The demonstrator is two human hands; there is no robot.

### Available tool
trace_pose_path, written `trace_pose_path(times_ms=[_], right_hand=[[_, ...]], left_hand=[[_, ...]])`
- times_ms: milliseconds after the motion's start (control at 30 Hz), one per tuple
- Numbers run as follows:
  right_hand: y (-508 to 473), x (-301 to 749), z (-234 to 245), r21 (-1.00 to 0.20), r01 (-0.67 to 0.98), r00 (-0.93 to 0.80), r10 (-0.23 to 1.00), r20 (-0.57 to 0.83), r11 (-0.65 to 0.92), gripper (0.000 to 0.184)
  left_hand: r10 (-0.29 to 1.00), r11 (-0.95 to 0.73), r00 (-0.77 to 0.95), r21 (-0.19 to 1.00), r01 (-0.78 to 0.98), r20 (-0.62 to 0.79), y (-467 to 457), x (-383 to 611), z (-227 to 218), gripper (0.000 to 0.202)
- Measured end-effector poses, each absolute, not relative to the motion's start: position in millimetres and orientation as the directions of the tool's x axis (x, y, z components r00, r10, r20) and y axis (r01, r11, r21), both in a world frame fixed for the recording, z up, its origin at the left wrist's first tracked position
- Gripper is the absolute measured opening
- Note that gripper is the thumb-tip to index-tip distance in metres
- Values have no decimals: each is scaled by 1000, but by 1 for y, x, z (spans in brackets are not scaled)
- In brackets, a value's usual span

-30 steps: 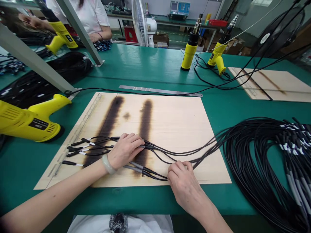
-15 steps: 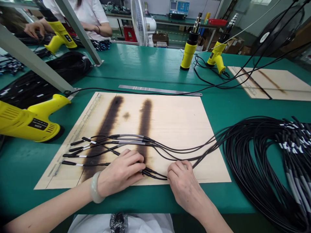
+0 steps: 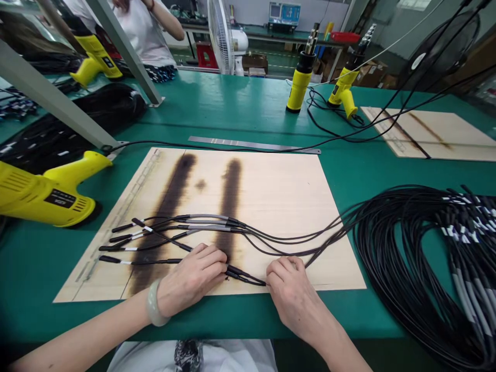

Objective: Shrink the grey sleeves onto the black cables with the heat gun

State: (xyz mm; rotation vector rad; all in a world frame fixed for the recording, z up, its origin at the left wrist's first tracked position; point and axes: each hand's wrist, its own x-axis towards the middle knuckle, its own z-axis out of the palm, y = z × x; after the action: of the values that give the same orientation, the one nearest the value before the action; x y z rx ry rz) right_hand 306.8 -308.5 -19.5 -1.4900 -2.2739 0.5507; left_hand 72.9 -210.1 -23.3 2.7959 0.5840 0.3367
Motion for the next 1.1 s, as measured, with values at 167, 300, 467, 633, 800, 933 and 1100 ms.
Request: trace_pose_path(times_ms=[167,300,467,633,800,933,1100], right_hand=[[-305,304,-16,-529,773,-344,932,113,350,14],[-286,298,-20,-478,779,-361,914,188,406,20],[-246,292,-28,-316,848,-399,905,151,426,25],[-235,289,-26,-263,878,-376,916,141,401,23],[-262,299,-27,-339,815,-378,874,306,471,22],[-283,313,-31,-347,831,-313,881,354,435,20],[-289,310,-19,-343,832,-296,871,392,437,20]], left_hand=[[423,-881,889,310,358,178,-210,72,-22,19],[427,-882,885,304,362,187,-211,71,-21,20],[436,-882,881,282,377,186,-211,72,-22,21],[468,-863,866,302,406,174,-218,72,-15,14],[693,-720,613,416,556,380,-222,21,3,13],[712,-313,-86,425,849,696,-205,-71,12,29],[658,84,-473,567,820,586,-138,-159,13,117]])
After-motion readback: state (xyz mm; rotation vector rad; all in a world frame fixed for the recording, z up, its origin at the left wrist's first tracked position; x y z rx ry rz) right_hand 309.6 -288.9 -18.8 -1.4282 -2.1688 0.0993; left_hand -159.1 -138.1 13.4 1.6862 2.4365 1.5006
